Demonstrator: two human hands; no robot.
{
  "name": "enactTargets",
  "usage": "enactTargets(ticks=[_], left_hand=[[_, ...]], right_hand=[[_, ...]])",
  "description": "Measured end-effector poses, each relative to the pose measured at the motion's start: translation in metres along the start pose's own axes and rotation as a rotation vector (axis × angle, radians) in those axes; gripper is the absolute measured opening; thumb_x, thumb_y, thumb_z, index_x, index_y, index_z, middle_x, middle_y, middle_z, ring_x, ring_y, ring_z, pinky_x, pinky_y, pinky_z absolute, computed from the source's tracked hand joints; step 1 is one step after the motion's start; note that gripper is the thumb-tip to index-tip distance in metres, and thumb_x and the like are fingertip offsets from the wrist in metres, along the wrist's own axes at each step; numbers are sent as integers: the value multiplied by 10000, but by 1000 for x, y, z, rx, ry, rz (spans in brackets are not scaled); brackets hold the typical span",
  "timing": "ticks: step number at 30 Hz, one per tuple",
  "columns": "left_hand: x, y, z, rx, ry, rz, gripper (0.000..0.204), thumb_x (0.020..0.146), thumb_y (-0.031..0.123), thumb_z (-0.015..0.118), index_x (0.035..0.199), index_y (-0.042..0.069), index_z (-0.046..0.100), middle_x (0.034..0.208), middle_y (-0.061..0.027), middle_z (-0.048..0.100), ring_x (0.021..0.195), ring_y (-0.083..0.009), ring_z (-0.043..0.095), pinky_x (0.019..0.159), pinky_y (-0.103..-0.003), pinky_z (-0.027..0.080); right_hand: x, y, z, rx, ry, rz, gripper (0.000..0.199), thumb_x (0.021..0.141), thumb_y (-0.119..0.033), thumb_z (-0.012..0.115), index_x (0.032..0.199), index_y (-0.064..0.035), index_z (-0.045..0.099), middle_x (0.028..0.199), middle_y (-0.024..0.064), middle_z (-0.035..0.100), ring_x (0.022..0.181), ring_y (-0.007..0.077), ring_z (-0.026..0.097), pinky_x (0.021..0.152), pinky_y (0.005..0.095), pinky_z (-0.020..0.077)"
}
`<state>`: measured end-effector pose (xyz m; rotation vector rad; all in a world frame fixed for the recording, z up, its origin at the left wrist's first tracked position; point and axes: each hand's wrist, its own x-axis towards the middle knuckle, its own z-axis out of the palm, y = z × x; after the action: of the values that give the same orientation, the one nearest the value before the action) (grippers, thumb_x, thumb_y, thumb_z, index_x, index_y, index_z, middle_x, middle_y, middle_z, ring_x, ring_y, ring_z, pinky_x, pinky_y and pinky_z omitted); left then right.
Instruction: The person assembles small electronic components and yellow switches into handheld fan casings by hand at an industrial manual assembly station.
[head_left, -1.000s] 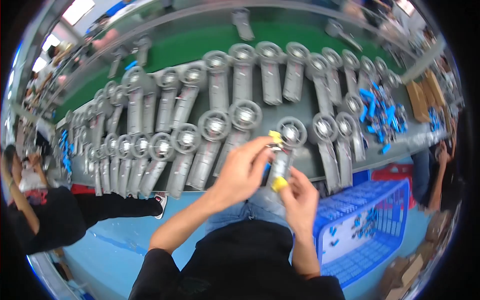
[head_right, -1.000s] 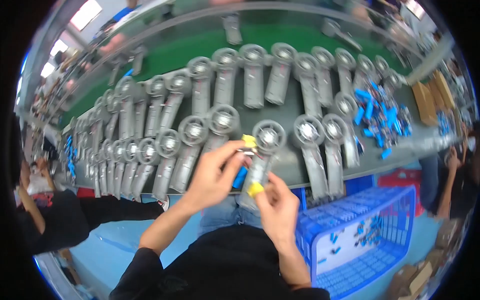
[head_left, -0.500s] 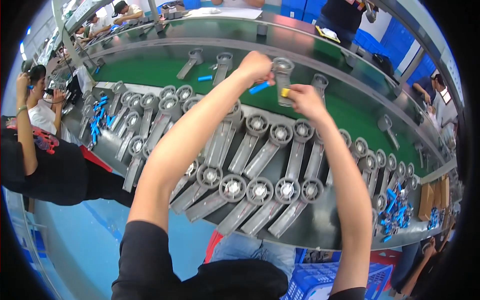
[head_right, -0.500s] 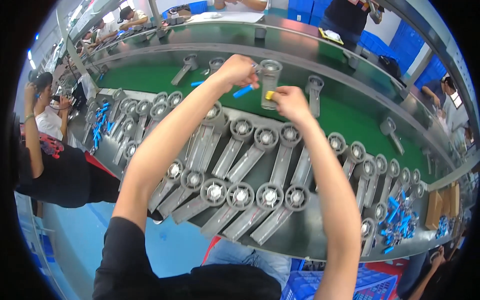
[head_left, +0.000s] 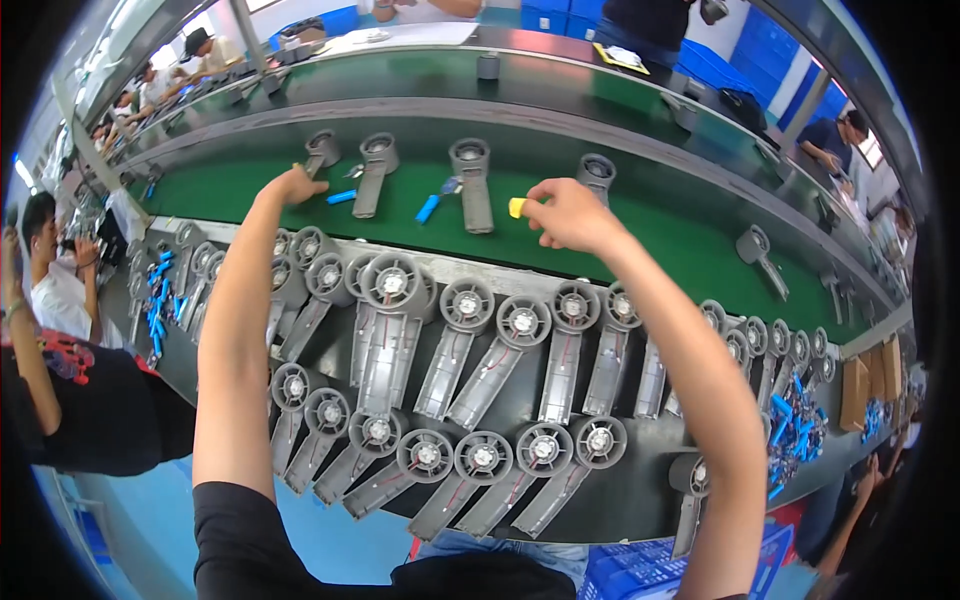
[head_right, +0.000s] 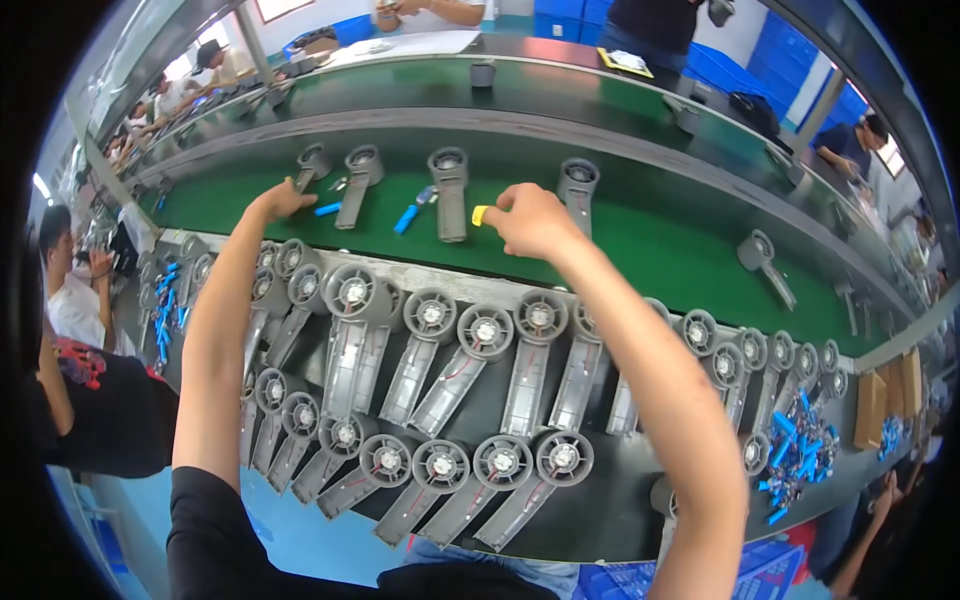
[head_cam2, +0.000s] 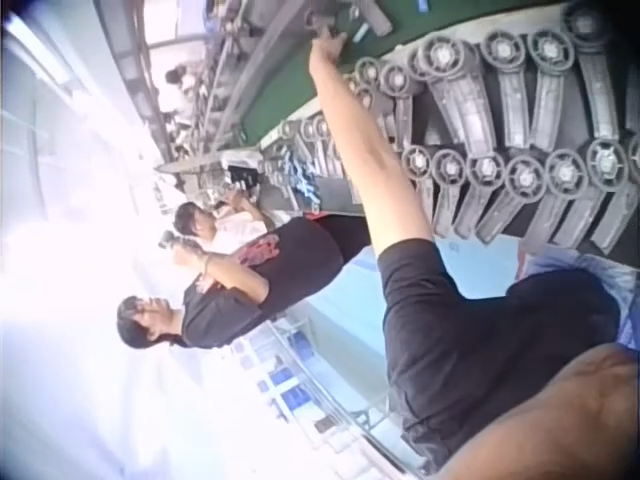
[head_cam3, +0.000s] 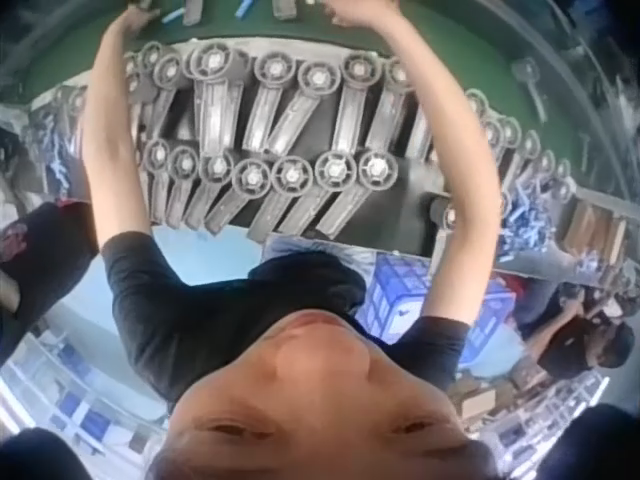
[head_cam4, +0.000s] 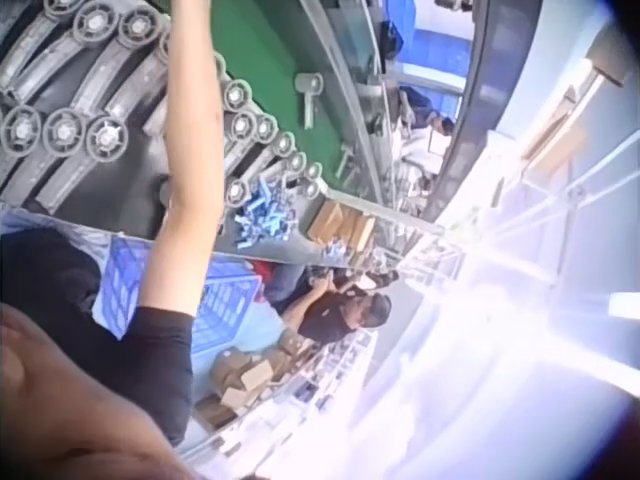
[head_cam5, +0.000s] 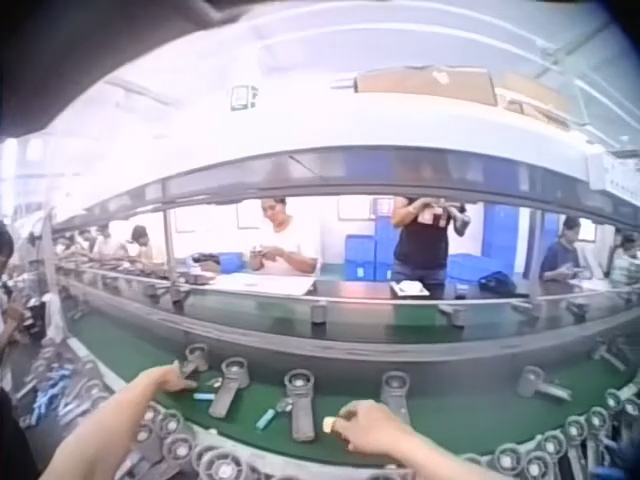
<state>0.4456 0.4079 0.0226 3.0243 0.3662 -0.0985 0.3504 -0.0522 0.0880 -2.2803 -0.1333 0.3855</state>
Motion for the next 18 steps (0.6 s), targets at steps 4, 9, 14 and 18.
enactTargets(ticks=[4, 9, 14, 18], left_hand=[[17, -31, 15, 58, 165, 68, 403, 890, 150, 452, 1213, -92, 464, 1046, -326, 644, 998, -471, 630, 863, -538, 509], [38, -99, -20, 2, 490, 312, 389, 972, 158, 436, 1332, 25, 503, 985, -287, 658, 927, -481, 620, 785, -548, 485], [-121, -6, -101, -279, 498, 443, 433, 1046, 243, 421, 1418, 26, 458, 1398, -183, 527, 1314, -269, 488, 1083, -331, 348], [-324, 89, -127, -372, 447, 522, 394, 1043, 208, 445, 1378, 10, 506, 1372, -158, 550, 1295, -256, 492, 1093, -329, 326]], right_hand=[[-87, 9, -69, -37, 8, -77, 392, 885, -220, 568, 1199, 10, 614, 885, 58, 690, 658, 104, 610, 580, 248, 466], [-207, 74, -148, -42, 382, 21, 322, 890, -163, 551, 1132, 24, 651, 877, 44, 689, 636, 77, 563, 610, 241, 480], [-328, 162, -179, -194, 640, 302, 299, 886, -153, 557, 1105, 17, 669, 790, 24, 674, 617, 63, 546, 587, 232, 465], [-371, 219, -168, -404, 692, 368, 265, 861, -166, 600, 1035, 2, 707, 783, 119, 686, 689, 188, 641, 655, 318, 506]])
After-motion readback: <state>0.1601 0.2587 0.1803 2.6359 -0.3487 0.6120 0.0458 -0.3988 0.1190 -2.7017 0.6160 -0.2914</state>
